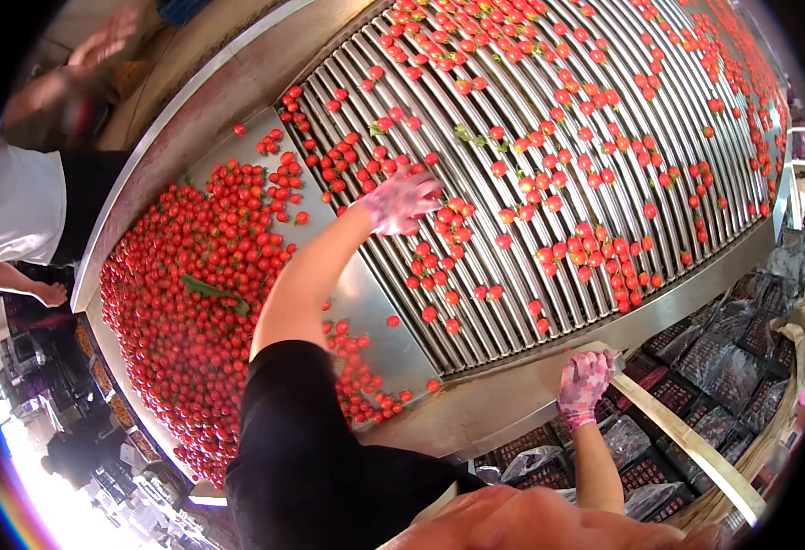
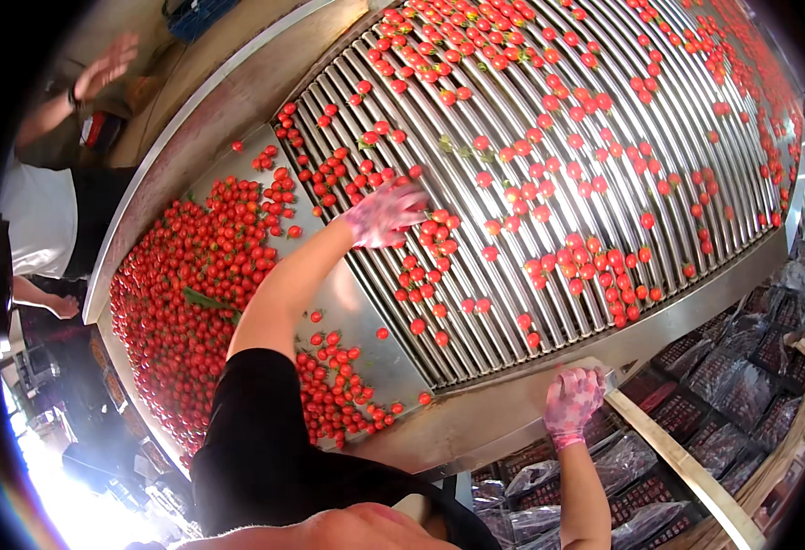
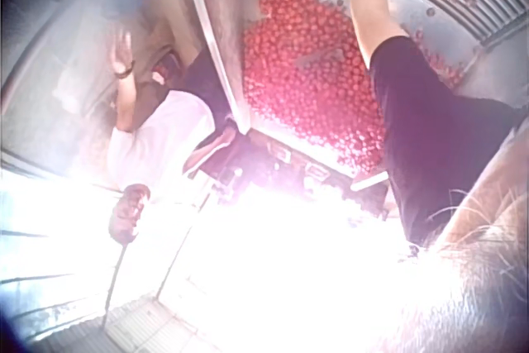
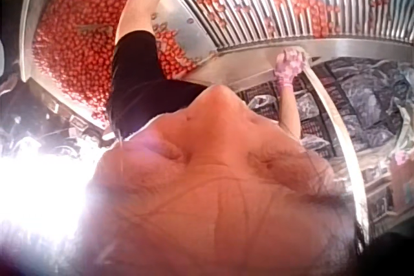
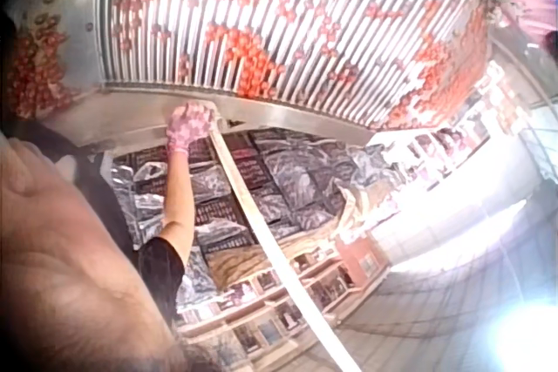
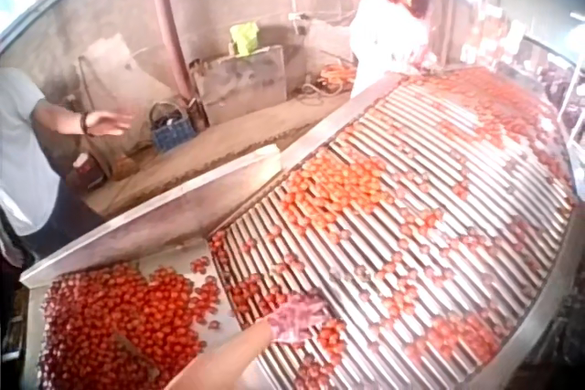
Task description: The person sorts tomatoes on a conveyor belt by hand, moving them between different sections of the belt.
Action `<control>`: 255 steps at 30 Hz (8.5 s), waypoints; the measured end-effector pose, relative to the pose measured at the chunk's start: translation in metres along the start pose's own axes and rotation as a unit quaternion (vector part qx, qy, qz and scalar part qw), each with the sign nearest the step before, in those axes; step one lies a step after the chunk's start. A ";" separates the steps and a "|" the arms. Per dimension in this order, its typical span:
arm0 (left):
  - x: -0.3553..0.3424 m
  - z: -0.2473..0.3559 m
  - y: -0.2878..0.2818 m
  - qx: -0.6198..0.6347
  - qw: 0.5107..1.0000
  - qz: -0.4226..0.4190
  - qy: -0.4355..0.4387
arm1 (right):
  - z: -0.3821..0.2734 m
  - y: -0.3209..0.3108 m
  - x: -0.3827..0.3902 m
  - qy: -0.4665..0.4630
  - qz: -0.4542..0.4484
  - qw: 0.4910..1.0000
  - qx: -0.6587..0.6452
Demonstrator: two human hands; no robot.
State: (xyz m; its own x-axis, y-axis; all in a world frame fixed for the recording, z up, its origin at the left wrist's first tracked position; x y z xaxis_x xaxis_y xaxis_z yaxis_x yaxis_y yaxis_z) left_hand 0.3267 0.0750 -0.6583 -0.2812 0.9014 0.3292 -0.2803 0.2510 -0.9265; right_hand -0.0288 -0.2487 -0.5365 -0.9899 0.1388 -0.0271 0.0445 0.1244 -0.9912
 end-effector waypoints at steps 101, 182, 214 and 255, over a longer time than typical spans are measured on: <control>0.203 0.268 0.107 0.357 0.684 0.267 -0.577 | -0.031 0.022 0.000 -0.012 0.016 1.000 0.016; 0.045 0.255 0.146 0.277 0.846 0.224 -0.397 | -0.020 0.026 0.009 0.033 0.033 0.998 0.045; 0.213 0.115 0.175 0.532 0.322 0.518 -0.588 | 0.003 0.024 0.000 -0.001 -0.031 0.998 0.063; 0.070 0.116 0.125 0.609 0.636 0.290 -0.374 | -0.011 0.014 -0.001 -0.043 -0.068 0.994 0.071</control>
State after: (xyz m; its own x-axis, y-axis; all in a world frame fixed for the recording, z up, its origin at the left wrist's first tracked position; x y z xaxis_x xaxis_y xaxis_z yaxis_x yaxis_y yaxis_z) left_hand 0.1657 0.1289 -0.7297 -0.8922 0.1836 0.4126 -0.3056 -0.9181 -0.2522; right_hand -0.0260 -0.2365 -0.5487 -0.9936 0.0449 0.1041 -0.1044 -0.0051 -0.9945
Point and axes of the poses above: each hand's wrist, its own x-axis away from the middle knuckle, its own y-axis out of the palm, z = x × y, the point moved 1 cm from there along -x, towards the middle knuckle, and after that the axes turned 3 degrees about x, right-handed, at the moved point
